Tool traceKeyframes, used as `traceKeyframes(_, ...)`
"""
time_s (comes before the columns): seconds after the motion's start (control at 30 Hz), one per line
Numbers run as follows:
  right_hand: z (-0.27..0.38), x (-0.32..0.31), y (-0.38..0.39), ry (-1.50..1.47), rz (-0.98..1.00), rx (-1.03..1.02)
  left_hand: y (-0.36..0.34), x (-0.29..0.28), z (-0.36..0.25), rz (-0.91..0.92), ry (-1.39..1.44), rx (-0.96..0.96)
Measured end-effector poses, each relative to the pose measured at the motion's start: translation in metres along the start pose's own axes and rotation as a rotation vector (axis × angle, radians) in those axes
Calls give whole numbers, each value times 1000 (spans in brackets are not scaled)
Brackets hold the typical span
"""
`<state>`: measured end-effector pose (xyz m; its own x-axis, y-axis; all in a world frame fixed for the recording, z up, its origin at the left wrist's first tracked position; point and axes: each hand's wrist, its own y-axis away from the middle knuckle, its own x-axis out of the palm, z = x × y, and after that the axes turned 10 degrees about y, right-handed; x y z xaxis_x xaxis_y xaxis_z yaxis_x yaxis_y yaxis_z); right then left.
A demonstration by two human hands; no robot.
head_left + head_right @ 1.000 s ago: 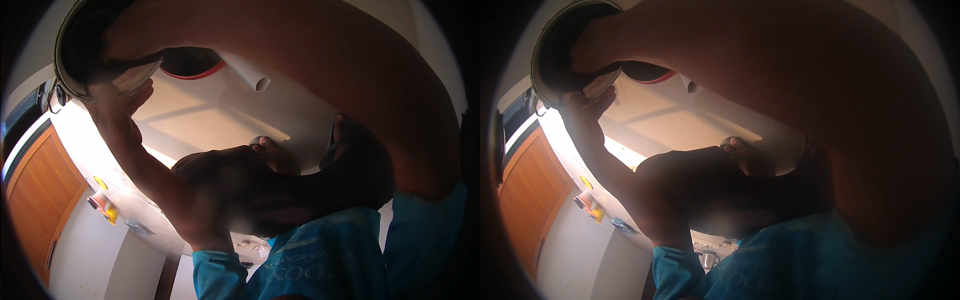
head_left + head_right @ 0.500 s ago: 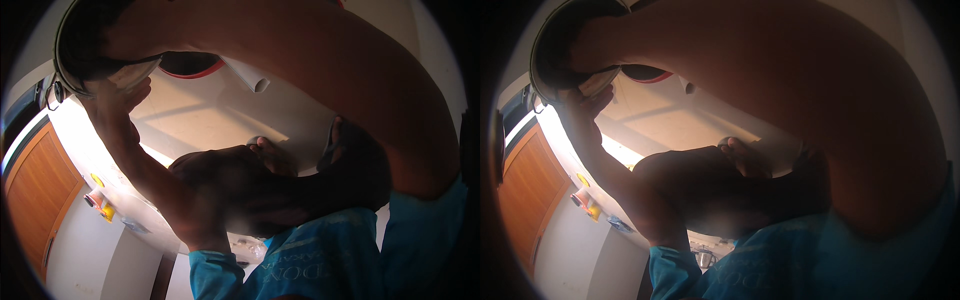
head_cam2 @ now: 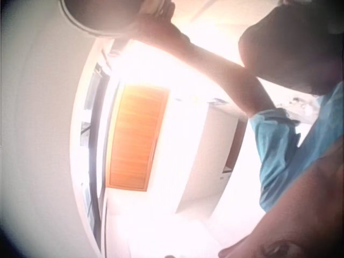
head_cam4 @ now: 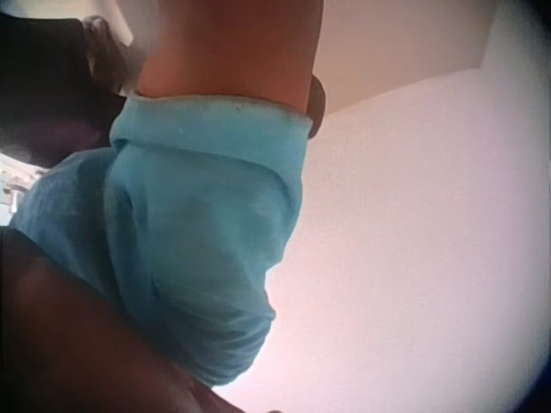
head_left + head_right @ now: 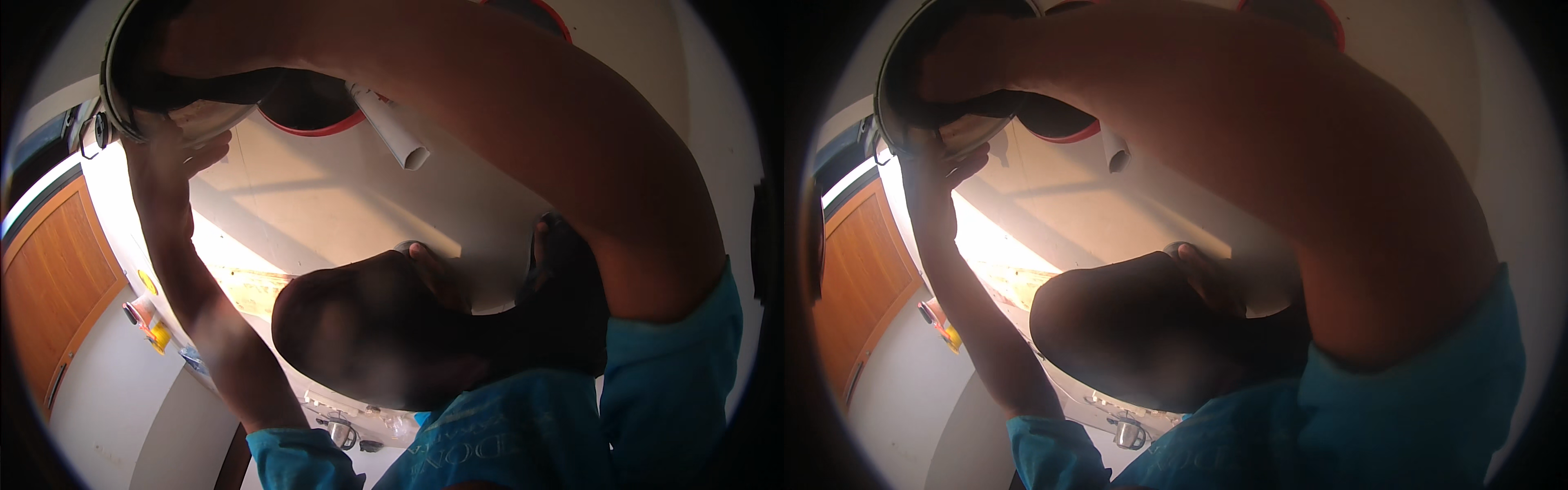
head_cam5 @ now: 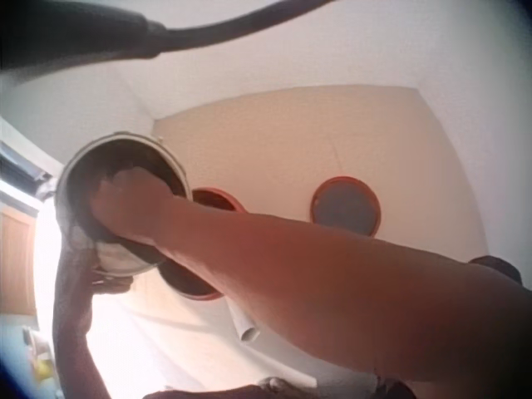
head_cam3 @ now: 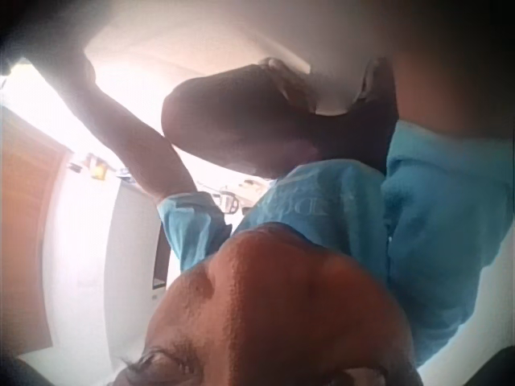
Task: The person pours paint from a can into a bucket, then uses a paintbrush to stir the contents. They scrape excess paint from the brush onto a PVC pipe and continue mixing. Finally, they move the bucket and pick up a paint roller.
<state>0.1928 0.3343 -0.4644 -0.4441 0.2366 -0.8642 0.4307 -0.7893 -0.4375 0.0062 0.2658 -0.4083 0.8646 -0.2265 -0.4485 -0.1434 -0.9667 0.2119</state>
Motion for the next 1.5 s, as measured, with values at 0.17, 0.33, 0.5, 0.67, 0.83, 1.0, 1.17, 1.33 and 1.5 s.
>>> traceKeyframes(0.17,8,28,5,-35,-164,-97,1,-9,-1,-37,-19,-23)
traceKeyframes(0.33,0,-6,12,236,-110,-173,-13,-18,7,2,-33,-19)
traceKeyframes(0.5,-6,-30,16,367,-137,-48,-17,-1,-9,29,-10,68)
traceKeyframes(0.67,-6,-8,17,472,13,-168,-15,2,-17,-59,-36,29)
traceKeyframes(0.83,-1,-20,20,313,144,-139,-17,-7,3,-121,-40,119)
traceKeyframes(1.0,-27,-41,22,395,-218,-12,-22,13,-7,-138,-38,159)
traceKeyframes(1.17,-19,1,25,456,-113,-59,-10,15,-10,-202,-96,118)
traceKeyframes(1.33,-12,6,40,351,-79,-133,-6,26,-18,-205,-175,85)
traceKeyframes(1.5,-30,-24,26,199,-120,120,-18,16,-1,-134,-705,352)
